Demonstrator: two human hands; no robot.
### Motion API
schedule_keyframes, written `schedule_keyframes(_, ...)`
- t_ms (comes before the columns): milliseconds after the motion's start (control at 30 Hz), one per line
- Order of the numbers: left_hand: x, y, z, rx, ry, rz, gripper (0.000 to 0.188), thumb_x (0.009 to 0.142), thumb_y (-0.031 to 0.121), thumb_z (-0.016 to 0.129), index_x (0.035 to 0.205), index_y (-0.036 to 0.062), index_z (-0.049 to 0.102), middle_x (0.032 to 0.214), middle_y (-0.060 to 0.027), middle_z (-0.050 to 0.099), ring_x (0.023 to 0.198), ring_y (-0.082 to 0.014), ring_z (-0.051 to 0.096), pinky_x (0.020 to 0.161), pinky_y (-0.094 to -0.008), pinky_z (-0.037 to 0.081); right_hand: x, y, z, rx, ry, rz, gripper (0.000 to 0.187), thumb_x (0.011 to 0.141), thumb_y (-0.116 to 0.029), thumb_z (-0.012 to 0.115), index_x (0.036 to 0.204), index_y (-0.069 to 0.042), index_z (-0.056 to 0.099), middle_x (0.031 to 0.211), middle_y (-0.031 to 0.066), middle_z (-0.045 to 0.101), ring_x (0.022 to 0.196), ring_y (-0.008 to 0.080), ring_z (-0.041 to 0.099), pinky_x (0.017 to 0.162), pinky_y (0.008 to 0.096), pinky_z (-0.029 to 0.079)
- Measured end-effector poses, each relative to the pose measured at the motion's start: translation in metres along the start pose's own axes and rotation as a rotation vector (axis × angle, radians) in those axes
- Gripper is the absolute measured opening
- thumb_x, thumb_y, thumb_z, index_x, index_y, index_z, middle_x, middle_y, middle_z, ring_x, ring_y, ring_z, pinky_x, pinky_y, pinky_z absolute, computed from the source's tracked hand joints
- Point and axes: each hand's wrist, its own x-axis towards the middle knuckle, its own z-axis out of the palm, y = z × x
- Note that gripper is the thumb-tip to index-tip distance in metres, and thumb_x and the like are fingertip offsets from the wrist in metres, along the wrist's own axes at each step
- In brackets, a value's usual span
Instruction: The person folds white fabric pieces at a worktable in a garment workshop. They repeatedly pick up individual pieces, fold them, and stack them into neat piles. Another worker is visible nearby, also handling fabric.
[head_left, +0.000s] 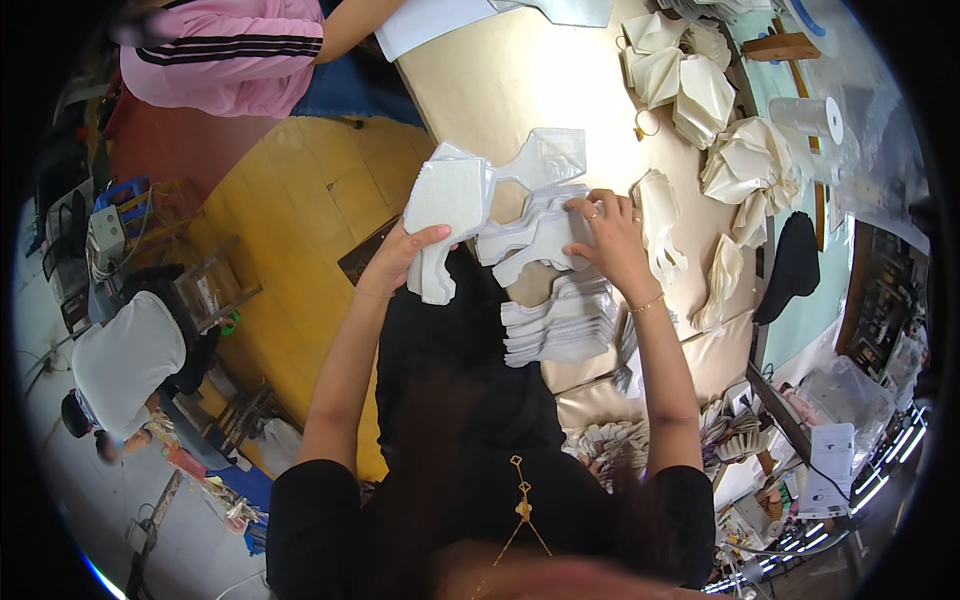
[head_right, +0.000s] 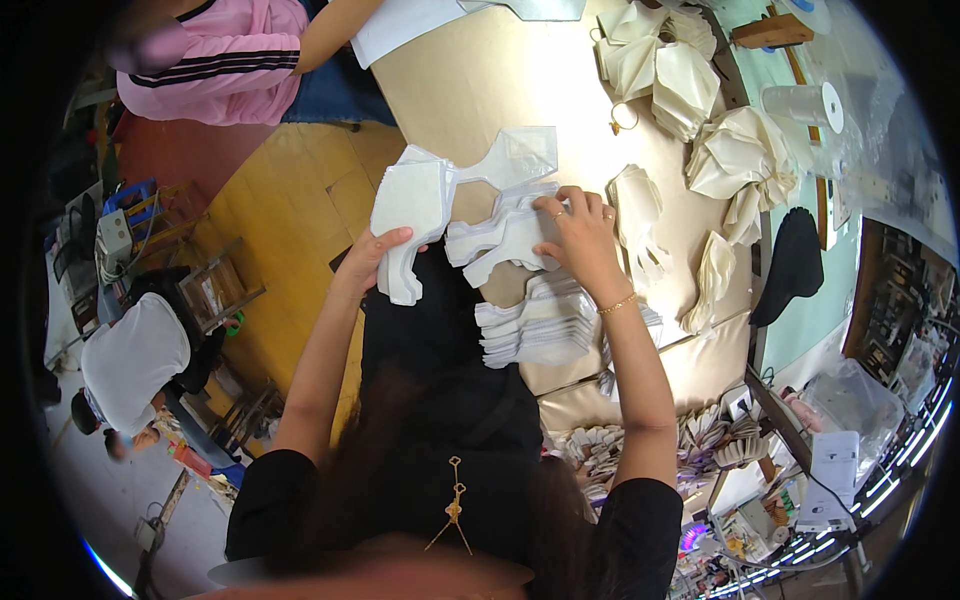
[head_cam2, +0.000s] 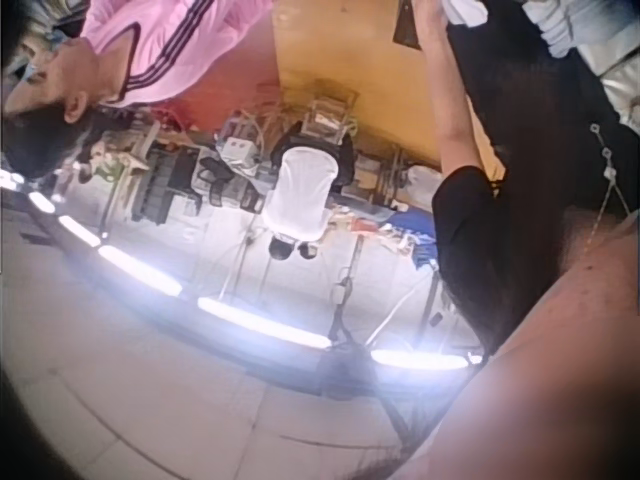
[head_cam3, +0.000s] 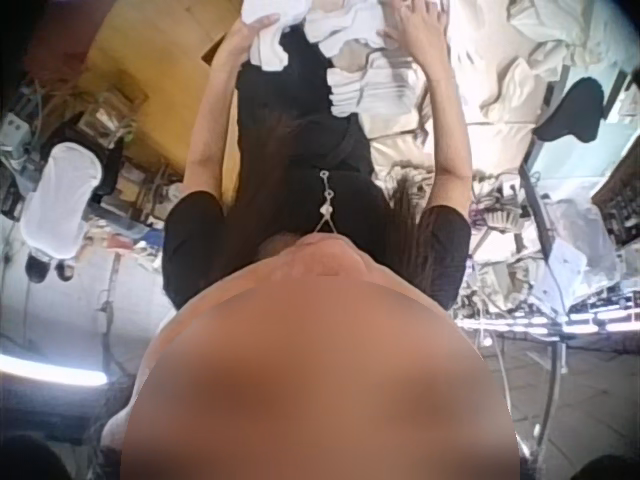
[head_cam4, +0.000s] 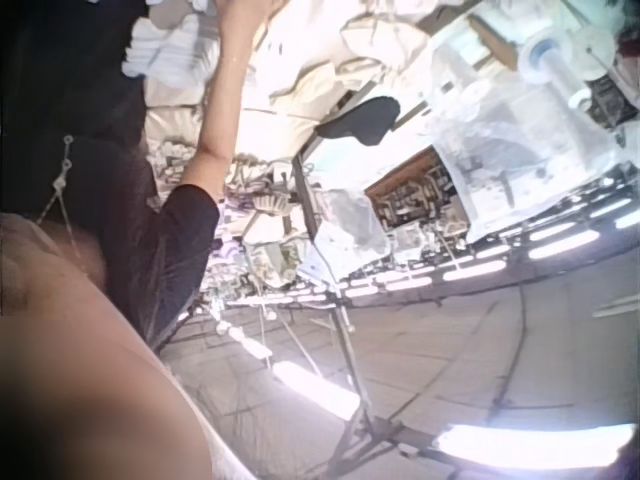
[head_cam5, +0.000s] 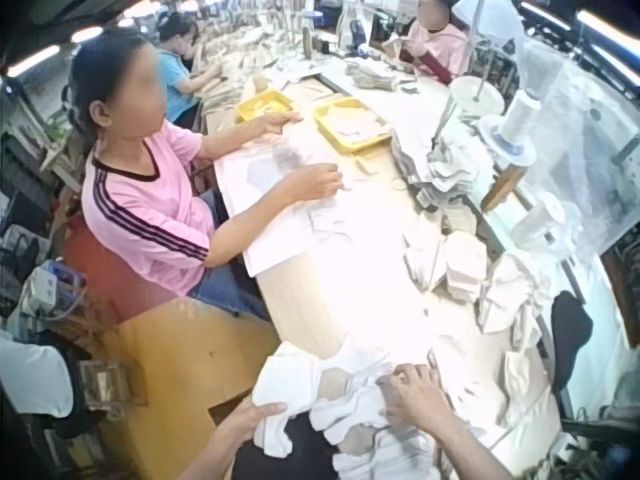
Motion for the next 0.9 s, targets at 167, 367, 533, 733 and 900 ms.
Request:
schedule_keyframes(167, -0.005, 0.002, -0.004, 0.028, -0.035, 0.025, 0.064, 0.083, 0.023, 0.075, 0.134, -0.0009, 0.044, 0.113, -0.0175, 0.064, 0.100, -0.0271, 0.066, 0.086, -0.0345, 0.052, 0.003, -0.002, 0.002, -0.031, -0.068, 0.069, 0.059, 0.061, -0.030, 0.087, 0.110, -0.013, 0.060, 0.109, 0.0046, 0.054, 0.107, 0.0270, 0.050, 0.093, 0.0428, 0.039)
schedule_keyframes(367, -0.011, 0.001, -0.002, 0.016, 0.019, 0.056, 0.064, 0.083, 0.022, 0.075, 0.134, -0.0009, 0.043, 0.114, -0.0174, 0.064, 0.099, -0.0271, 0.067, 0.086, -0.0341, 0.052, 0.000, -0.007, 0.014, -0.011, 0.023, 0.101, 0.054, 0.060, -0.030, 0.087, 0.102, -0.011, 0.059, 0.098, 0.0052, 0.054, 0.096, 0.0264, 0.052, 0.084, 0.0414, 0.039)
schedule_keyframes(533, -0.013, 0.001, -0.008, -0.005, 0.066, -0.003, 0.076, 0.081, 0.016, 0.078, 0.141, 0.0001, 0.035, 0.120, -0.0166, 0.062, 0.103, -0.0247, 0.066, 0.094, -0.0348, 0.051, -0.007, -0.013, 0.021, 0.013, -0.007, 0.151, 0.047, 0.065, -0.026, 0.085, 0.100, -0.009, 0.058, 0.095, 0.0065, 0.056, 0.092, 0.0271, 0.054, 0.082, 0.0402, 0.040)
schedule_keyframes(733, -0.015, 0.005, -0.015, -0.022, 0.061, 0.029, 0.071, 0.081, 0.015, 0.078, 0.138, 0.0002, 0.040, 0.114, -0.0152, 0.065, 0.101, -0.0234, 0.067, 0.091, -0.0337, 0.052, -0.011, -0.022, 0.012, 0.055, 0.015, 0.092, 0.041, 0.067, -0.021, 0.083, 0.100, -0.007, 0.062, 0.094, 0.0065, 0.057, 0.091, 0.0280, 0.056, 0.084, 0.0414, 0.042)
schedule_keyframes(900, -0.023, 0.006, -0.019, -0.033, 0.105, 0.043, 0.072, 0.081, 0.014, 0.078, 0.139, 0.0004, 0.039, 0.116, -0.0151, 0.064, 0.101, -0.0235, 0.066, 0.092, -0.0335, 0.051, -0.020, -0.033, -0.020, 0.006, -0.274, -0.009, 0.033, 0.068, -0.019, 0.082, 0.094, -0.007, 0.067, 0.101, 0.0046, 0.057, 0.101, 0.0261, 0.054, 0.091, 0.0446, 0.041)
